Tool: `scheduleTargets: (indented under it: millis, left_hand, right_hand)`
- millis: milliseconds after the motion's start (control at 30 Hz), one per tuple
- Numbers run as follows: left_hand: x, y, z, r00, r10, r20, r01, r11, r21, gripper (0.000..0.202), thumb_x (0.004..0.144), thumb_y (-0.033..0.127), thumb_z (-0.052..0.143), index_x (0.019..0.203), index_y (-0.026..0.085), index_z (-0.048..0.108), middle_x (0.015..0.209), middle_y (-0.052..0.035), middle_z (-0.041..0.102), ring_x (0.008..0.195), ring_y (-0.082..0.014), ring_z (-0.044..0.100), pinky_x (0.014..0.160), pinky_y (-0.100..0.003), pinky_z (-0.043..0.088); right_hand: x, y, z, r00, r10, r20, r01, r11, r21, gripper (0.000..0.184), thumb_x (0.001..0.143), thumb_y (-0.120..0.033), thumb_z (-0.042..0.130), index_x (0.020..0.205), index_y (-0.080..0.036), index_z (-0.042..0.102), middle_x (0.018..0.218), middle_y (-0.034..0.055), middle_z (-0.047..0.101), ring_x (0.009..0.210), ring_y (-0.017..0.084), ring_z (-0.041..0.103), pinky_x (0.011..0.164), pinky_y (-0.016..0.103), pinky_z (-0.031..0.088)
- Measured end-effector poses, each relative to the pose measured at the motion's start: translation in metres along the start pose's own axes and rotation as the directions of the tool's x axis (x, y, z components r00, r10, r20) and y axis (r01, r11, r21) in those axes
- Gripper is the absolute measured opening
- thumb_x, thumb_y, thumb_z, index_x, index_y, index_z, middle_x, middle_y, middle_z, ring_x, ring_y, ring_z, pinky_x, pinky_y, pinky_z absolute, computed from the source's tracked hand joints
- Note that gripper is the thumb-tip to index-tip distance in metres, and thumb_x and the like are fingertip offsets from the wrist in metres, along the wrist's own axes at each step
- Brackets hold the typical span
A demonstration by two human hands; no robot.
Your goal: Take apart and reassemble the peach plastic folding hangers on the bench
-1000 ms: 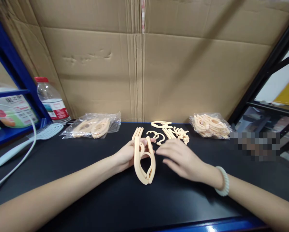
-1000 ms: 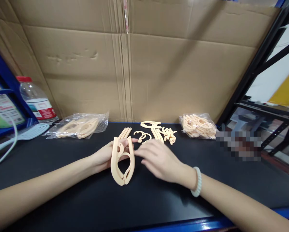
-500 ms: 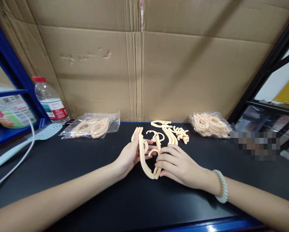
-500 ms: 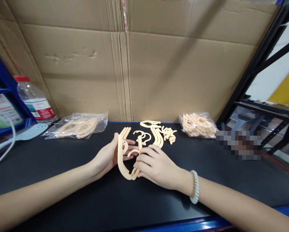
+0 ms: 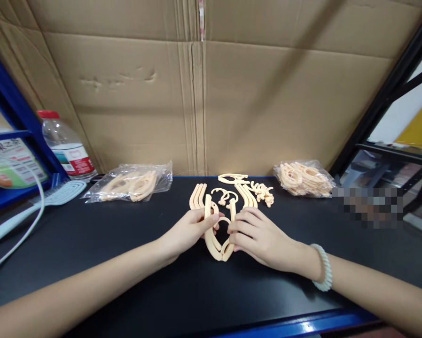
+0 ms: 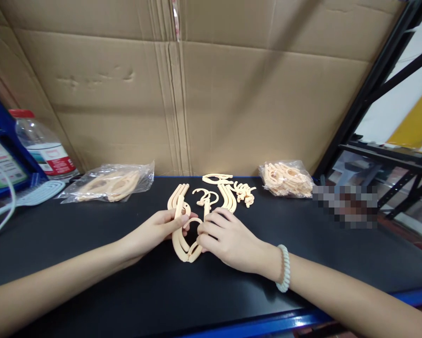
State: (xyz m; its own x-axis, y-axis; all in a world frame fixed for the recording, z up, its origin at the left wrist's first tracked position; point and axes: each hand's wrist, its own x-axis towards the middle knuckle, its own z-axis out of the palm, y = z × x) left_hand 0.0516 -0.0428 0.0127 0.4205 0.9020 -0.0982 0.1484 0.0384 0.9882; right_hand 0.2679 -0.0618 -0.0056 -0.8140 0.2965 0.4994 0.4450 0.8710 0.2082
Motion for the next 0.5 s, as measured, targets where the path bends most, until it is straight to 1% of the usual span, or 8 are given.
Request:
scheduleTargets:
  millis: [67,133,200,267,367,467,500]
  left_hand:
    - [0.000,0.001,-0.006,0.999,-0.034,0.021,0.032,0.998,0.052,0.043,0.076,0.052,0.065,0.088,0.011,0.065,0.071,0.0002,0.055,0.068,-0.0133,0.052,0.064,-0.027,0.046]
    - [0.001,0.003,-0.011,0.998,-0.059,0.030,0.057,0.997,0.060,0.042,0.076,0.052,0.066,0.087,0.012,0.064,0.070,0.0009,0.054,0.065,-0.0119,0.051,0.058,-0.024,0.045]
    - [0.001,0.004,-0.015,0.997,-0.072,0.040,0.070,0.997,0.037,0.041,0.075,0.051,0.068,0.086,0.013,0.062,0.075,-0.0004,0.056,0.069,-0.0134,0.055,0.058,-0.025,0.049]
    - [0.001,0.006,-0.016,0.997,-0.066,0.039,0.065,0.998,0.012,0.039,0.075,0.050,0.069,0.084,0.013,0.061,0.080,-0.0022,0.058,0.075,-0.0161,0.060,0.064,-0.028,0.054]
    - [-0.001,0.007,-0.011,0.999,-0.023,-0.034,0.023,1.000,0.001,0.034,0.077,0.046,0.068,0.080,0.013,0.061,0.079,-0.0031,0.060,0.076,-0.0164,0.062,0.065,-0.027,0.056]
    - [-0.005,0.006,-0.002,0.992,0.005,-0.125,-0.012,0.999,-0.049,0.028,0.078,0.040,0.068,0.080,0.013,0.062,0.080,-0.0040,0.063,0.072,-0.0154,0.064,0.061,-0.024,0.055]
    - [-0.006,0.006,0.001,0.990,0.007,-0.144,-0.017,0.998,-0.064,0.027,0.079,0.039,0.068,0.081,0.012,0.062,0.081,-0.0043,0.064,0.072,-0.0155,0.064,0.060,-0.024,0.055]
  right_hand:
    - [0.000,0.000,-0.003,0.999,0.023,0.025,-0.023,1.000,-0.014,0.009,0.093,-0.015,0.050,0.090,-0.015,0.058,0.110,0.0093,0.060,0.106,0.022,0.049,0.098,0.044,0.038]
    - [0.000,0.000,-0.005,0.996,0.064,0.060,-0.063,0.998,-0.009,0.009,0.093,-0.014,0.048,0.090,-0.015,0.057,0.111,0.0117,0.057,0.106,0.023,0.048,0.097,0.043,0.039]
    - [0.000,0.001,-0.005,0.989,0.105,0.101,-0.107,0.994,0.018,0.010,0.093,-0.013,0.046,0.088,-0.015,0.055,0.101,0.0101,0.058,0.097,0.021,0.051,0.097,0.042,0.039]
    - [-0.001,0.001,-0.005,0.980,0.147,0.138,-0.153,0.988,0.035,0.014,0.092,-0.010,0.042,0.088,-0.016,0.053,0.088,0.0064,0.058,0.085,0.019,0.051,0.098,0.043,0.037]
    - [-0.002,0.001,-0.004,0.967,0.197,0.163,-0.202,0.979,0.018,0.017,0.091,-0.007,0.039,0.089,-0.016,0.053,0.083,0.0041,0.058,0.080,0.017,0.051,0.100,0.045,0.033]
    - [-0.002,0.001,-0.006,0.959,0.228,0.167,-0.231,0.973,0.000,0.008,0.093,-0.018,0.046,0.089,-0.017,0.052,0.084,0.0040,0.058,0.083,0.019,0.051,0.098,0.046,0.032]
    - [-0.002,0.001,-0.006,0.959,0.232,0.161,-0.234,0.972,-0.005,0.009,0.094,-0.022,0.047,0.087,-0.018,0.052,0.083,0.0037,0.058,0.083,0.020,0.051,0.098,0.046,0.032]
